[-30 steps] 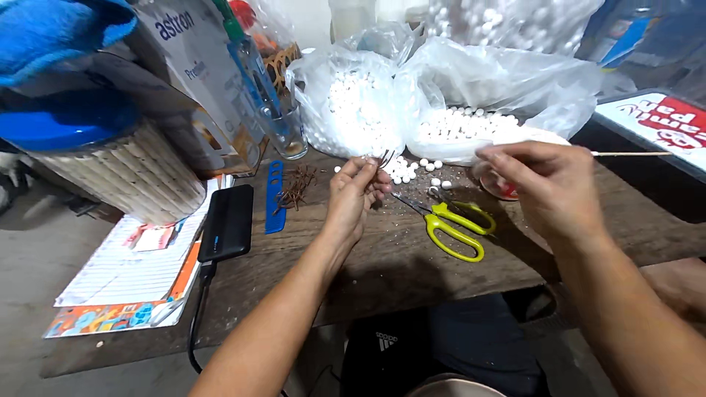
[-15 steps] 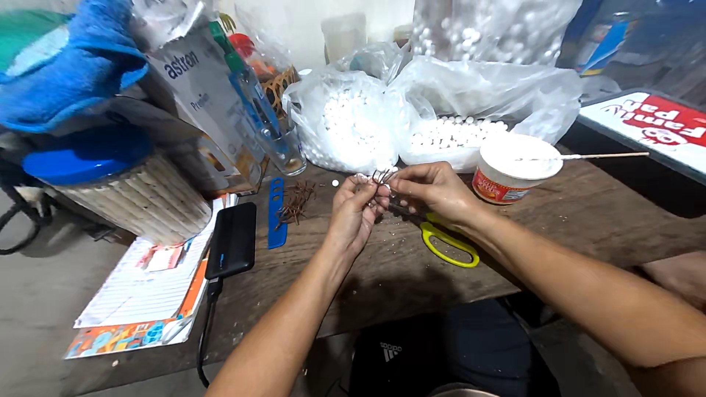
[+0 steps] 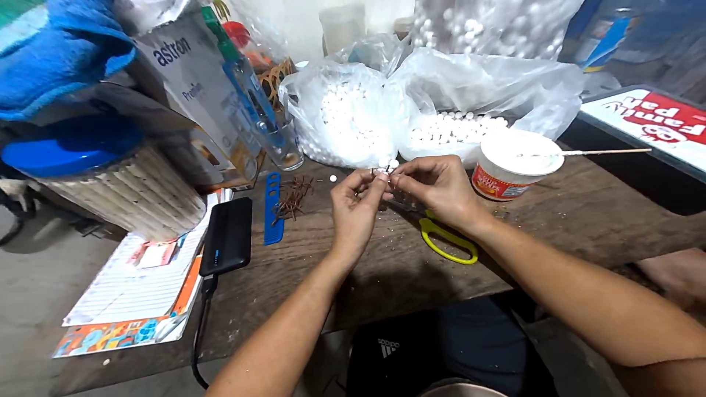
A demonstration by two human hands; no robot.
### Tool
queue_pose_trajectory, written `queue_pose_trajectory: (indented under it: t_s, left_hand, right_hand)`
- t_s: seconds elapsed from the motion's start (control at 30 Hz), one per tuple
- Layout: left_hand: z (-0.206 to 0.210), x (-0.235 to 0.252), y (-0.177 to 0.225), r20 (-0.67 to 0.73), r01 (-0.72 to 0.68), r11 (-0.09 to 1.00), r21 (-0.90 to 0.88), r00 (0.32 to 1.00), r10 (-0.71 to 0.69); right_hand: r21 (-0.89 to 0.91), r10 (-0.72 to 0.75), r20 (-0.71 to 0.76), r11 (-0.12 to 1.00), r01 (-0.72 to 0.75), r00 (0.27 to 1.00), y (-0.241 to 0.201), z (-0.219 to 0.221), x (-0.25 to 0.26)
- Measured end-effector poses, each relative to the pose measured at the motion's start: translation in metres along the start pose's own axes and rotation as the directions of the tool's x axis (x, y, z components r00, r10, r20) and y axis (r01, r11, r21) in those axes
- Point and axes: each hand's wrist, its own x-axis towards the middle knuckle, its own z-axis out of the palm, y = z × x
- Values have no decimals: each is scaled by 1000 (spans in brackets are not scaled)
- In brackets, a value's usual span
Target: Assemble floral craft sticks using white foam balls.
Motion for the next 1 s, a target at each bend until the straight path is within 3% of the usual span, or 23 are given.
queue_pose_trajectory:
  t_s: [0.2, 0.3, 0.37, 0.43, 0.53, 0.6, 0.73, 0.9, 1.0]
  left_hand:
    - [-1, 1, 4, -9, 153, 984, -95, 988, -155]
    - [-2, 0, 6, 18, 184, 974, -133, 983, -183]
    - [-3, -1, 6, 23, 182, 975, -127, 983, -181]
    - [-3, -2, 6, 31, 175, 978, -113, 984, -173]
    - [-1, -4, 8, 51, 167, 983, -79, 985, -163]
    - [0, -4, 8, 59, 158, 985, -71, 986, -154]
    - [1, -2, 7, 62, 151, 986, -72, 987, -147]
    - [0, -4, 8, 75, 186, 980, -76, 981, -180]
    - [0, -5, 9, 86, 160, 986, -55, 984, -155]
  right_hand:
    - [-93, -2, 21, 996, 4, 1000, -2, -8, -4]
    - [-188, -38, 17, 981, 41, 999, -7, -36, -23]
    - [-145, -29, -58, 989, 20, 998, -5, -61, -48]
    - [-10, 103, -152, 994, -106, 983, 2, -89, -75]
    - [136, 338, -283, 940, -312, 897, 9, -132, -97]
    - [144, 363, -412, 932, -334, 836, 13, -149, -95]
    - [12, 172, -545, 980, -197, 820, 18, -159, -78]
    - [-159, -64, -519, 987, -23, 852, 10, -160, -75]
    - [-170, -136, -529, 984, 53, 838, 2, -172, -80]
